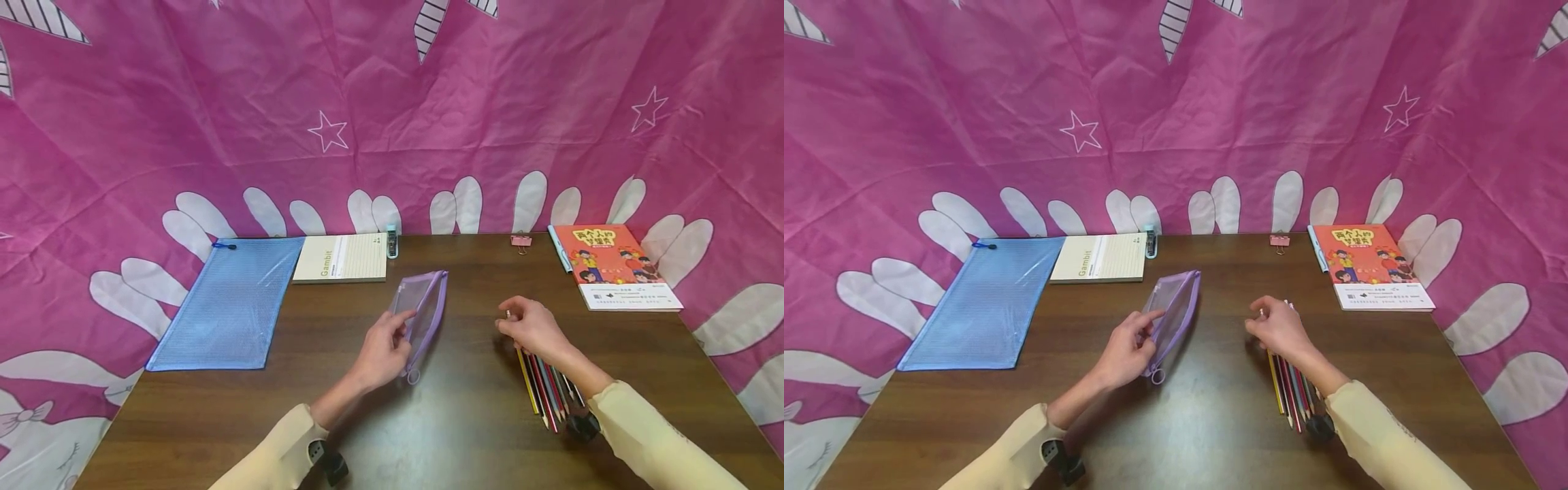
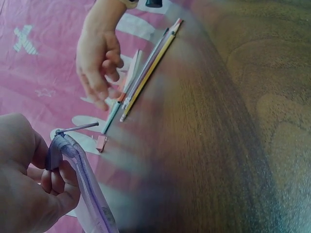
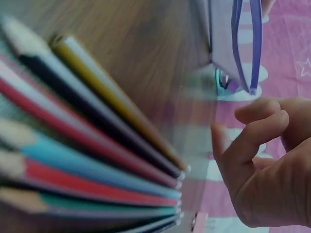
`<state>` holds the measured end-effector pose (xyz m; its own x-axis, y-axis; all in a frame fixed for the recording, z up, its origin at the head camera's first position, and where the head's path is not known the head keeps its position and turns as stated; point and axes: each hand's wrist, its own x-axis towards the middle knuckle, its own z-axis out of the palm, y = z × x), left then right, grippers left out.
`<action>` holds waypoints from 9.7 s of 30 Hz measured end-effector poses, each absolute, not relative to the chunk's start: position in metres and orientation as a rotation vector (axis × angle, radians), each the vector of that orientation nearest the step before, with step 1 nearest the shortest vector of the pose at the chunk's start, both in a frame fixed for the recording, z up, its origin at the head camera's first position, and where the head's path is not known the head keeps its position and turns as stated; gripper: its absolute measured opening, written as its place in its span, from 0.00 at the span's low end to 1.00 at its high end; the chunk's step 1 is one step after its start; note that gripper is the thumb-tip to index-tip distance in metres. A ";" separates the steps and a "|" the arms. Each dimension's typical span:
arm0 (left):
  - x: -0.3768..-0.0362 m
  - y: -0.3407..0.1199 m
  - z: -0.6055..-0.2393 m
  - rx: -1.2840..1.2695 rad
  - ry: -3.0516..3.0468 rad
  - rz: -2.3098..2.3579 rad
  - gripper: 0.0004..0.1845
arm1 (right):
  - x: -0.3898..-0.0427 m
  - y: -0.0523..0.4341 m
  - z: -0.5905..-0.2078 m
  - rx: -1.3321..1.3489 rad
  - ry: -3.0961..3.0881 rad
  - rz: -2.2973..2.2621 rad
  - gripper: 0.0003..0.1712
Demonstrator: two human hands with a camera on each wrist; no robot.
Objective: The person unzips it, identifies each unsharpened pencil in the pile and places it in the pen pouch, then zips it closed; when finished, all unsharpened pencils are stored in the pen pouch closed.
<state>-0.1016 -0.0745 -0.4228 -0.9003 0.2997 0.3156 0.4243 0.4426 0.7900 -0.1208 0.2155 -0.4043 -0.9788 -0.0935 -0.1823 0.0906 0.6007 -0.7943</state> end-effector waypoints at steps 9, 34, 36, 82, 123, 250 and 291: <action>-0.099 -0.073 -0.423 -0.646 -2.572 -1.478 0.31 | -0.105 0.233 -0.412 -0.044 2.703 -1.081 0.21; -0.098 -0.072 -0.427 -0.647 -2.569 -1.484 0.30 | -0.106 0.218 -0.420 -0.106 2.805 -0.780 0.22; -0.098 -0.072 -0.427 -0.647 -2.574 -1.488 0.30 | -0.108 0.216 -0.420 -0.106 2.810 -0.725 0.23; -0.098 -0.068 -0.428 -0.661 -2.578 -1.505 0.32 | -0.139 0.176 -0.403 0.224 2.285 -1.995 0.25; -0.099 -0.065 -0.427 -0.645 -2.572 -1.468 0.31 | -0.128 0.102 -0.428 0.374 1.982 -2.318 0.24; -0.099 -0.068 -0.429 -0.598 -2.528 -1.546 0.29 | -0.111 0.243 -0.398 0.018 2.829 -1.164 0.23; -0.097 -0.069 -0.428 -0.598 -2.523 -1.547 0.29 | -0.146 0.147 -0.394 0.379 2.098 -2.259 0.21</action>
